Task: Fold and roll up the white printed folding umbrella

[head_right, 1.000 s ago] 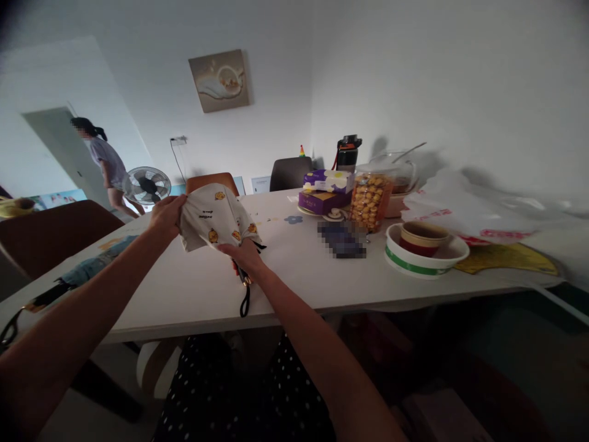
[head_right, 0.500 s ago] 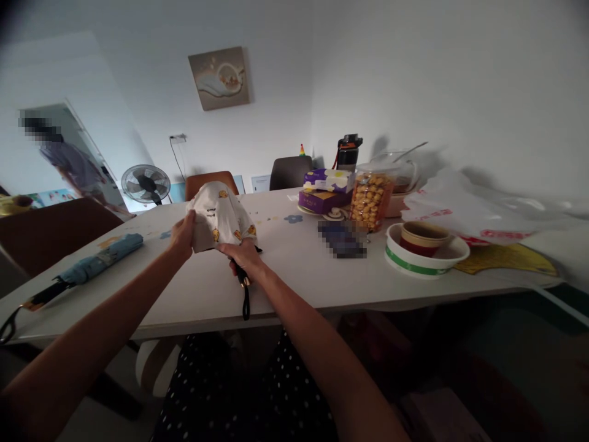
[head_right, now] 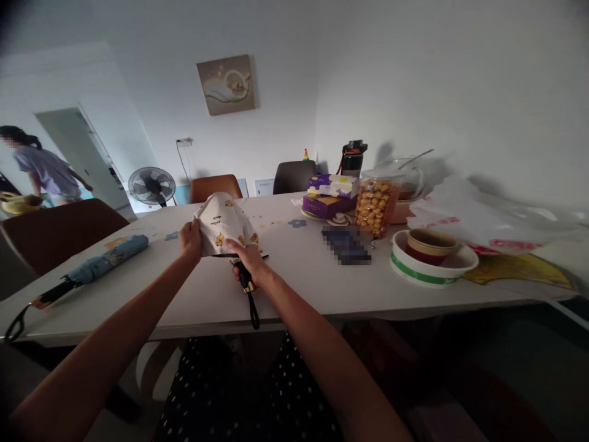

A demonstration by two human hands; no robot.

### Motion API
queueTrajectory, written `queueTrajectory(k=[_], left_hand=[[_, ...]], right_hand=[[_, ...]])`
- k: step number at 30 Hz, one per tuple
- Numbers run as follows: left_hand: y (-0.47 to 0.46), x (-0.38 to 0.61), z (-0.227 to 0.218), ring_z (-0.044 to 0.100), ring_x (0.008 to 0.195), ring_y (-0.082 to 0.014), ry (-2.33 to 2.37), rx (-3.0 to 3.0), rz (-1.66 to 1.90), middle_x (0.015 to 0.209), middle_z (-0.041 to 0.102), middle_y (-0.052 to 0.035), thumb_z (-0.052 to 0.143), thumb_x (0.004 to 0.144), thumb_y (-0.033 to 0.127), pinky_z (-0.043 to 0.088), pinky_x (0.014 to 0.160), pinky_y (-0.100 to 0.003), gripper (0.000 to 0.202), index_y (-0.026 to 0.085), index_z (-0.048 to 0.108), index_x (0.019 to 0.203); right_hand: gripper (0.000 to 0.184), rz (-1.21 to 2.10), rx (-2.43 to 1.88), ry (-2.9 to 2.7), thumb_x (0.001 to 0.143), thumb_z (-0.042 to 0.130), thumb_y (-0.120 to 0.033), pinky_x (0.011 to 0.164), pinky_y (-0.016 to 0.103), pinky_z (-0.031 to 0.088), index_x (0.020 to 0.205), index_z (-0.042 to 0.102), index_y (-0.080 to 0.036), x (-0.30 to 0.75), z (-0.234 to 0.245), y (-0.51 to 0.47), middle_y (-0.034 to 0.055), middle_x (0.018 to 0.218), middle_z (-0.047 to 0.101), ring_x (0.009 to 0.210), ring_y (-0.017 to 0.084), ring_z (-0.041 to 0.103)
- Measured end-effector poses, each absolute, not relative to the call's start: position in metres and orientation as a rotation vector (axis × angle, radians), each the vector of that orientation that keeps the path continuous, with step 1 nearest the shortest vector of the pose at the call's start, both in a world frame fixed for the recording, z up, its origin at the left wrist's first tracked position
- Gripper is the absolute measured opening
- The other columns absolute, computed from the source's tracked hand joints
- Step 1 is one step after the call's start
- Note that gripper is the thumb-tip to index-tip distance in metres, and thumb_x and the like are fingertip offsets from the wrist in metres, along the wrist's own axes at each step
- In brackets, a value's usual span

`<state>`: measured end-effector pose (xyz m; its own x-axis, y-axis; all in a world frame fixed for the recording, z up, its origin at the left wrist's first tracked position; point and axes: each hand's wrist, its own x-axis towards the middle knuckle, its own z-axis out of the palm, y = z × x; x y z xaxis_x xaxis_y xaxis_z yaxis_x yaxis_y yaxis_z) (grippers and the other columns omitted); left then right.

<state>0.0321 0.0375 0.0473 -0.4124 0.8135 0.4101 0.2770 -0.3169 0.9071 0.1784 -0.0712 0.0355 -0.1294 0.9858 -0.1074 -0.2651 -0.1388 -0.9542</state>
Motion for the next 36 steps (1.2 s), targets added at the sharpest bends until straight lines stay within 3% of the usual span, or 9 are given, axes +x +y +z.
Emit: queueTrajectory(k=[3,6,9,16,23,27,31,33,36], left_hand=[[0.037,0.029,0.049,0.044,0.059,-0.0104,1.371,1.254,1.755,0.062,0.051,0.0023,0.055,0.075,0.030,0.035,0.054,-0.022,0.014,0.017,0.057,0.073],[0.036,0.025,0.056,0.042,0.053,-0.0099,1.230,1.110,1.652,0.060,0.047,0.0030,0.057,0.072,0.042,0.032,0.049,-0.021,0.026,0.017,0.058,0.078],[0.037,0.021,0.063,0.036,0.048,-0.0090,1.252,1.102,1.558,0.054,0.040,0.0040,0.057,0.070,0.053,0.028,0.046,-0.022,0.037,0.016,0.057,0.071],[0.040,0.027,0.048,0.040,0.060,-0.0105,1.386,1.426,1.871,0.059,0.046,0.0035,0.053,0.081,0.033,0.032,0.058,-0.022,0.023,0.018,0.047,0.064],[0.041,0.056,0.048,0.048,0.070,-0.0150,1.449,1.361,1.935,0.064,0.045,0.0022,0.043,0.089,0.030,0.037,0.073,-0.025,0.026,0.022,0.037,0.065],[0.040,0.059,0.059,0.052,0.079,-0.0175,1.461,1.293,1.873,0.071,0.049,-0.0004,0.043,0.088,0.033,0.037,0.079,-0.028,0.021,0.022,0.039,0.070],[0.012,0.055,0.063,0.051,0.088,-0.0164,1.487,1.379,2.080,0.089,0.052,-0.0039,0.043,0.086,0.026,0.037,0.084,-0.028,0.006,0.020,0.045,0.085],[-0.009,0.059,0.063,0.052,0.088,-0.0155,1.376,1.487,2.081,0.092,0.053,-0.0041,0.049,0.083,0.026,0.039,0.082,-0.027,0.012,0.019,0.048,0.093],[-0.033,0.074,0.066,0.056,0.081,-0.0168,1.136,1.494,1.732,0.084,0.058,-0.0044,0.066,0.071,0.035,0.044,0.073,-0.027,0.030,0.016,0.055,0.091]], right_hand=[[0.038,1.449,-1.052,-1.063,0.072,0.061,-0.053,0.030,0.019,0.036,0.071,0.044,-0.019,0.178,0.035,-0.072,-0.0061,0.046,0.046,0.032,0.007,0.040],[0.038,1.433,-1.027,-1.089,0.071,0.064,-0.052,0.029,0.019,0.035,0.073,0.047,-0.019,0.178,0.033,-0.071,-0.0056,0.047,0.047,0.033,0.007,0.040],[0.038,1.415,-1.050,-1.099,0.069,0.066,-0.052,0.029,0.019,0.035,0.075,0.047,-0.019,0.178,0.032,-0.069,-0.0048,0.049,0.049,0.033,0.007,0.041],[0.041,1.515,-0.951,-1.160,0.070,0.064,-0.055,0.029,0.018,0.035,0.077,0.047,-0.018,0.177,0.031,-0.073,-0.0058,0.052,0.048,0.033,0.005,0.038],[0.034,1.620,-0.814,-1.195,0.068,0.068,-0.044,0.030,0.017,0.033,0.078,0.048,-0.019,0.178,0.035,-0.077,-0.0078,0.054,0.047,0.033,0.003,0.034],[0.028,1.572,-0.837,-1.173,0.067,0.066,-0.036,0.031,0.017,0.034,0.073,0.045,-0.019,0.180,0.037,-0.076,-0.0077,0.051,0.045,0.033,0.004,0.035],[0.022,1.444,-0.878,-1.135,0.069,0.062,-0.031,0.029,0.019,0.035,0.069,0.045,-0.019,0.179,0.036,-0.073,-0.0068,0.048,0.044,0.032,0.006,0.037],[0.019,1.342,-0.934,-1.140,0.069,0.061,-0.030,0.028,0.021,0.035,0.068,0.046,-0.019,0.177,0.035,-0.072,-0.0061,0.046,0.044,0.032,0.008,0.039],[0.017,1.218,-1.000,-1.217,0.070,0.061,-0.030,0.029,0.021,0.035,0.067,0.048,-0.020,0.175,0.033,-0.071,-0.0044,0.045,0.047,0.033,0.009,0.042]])
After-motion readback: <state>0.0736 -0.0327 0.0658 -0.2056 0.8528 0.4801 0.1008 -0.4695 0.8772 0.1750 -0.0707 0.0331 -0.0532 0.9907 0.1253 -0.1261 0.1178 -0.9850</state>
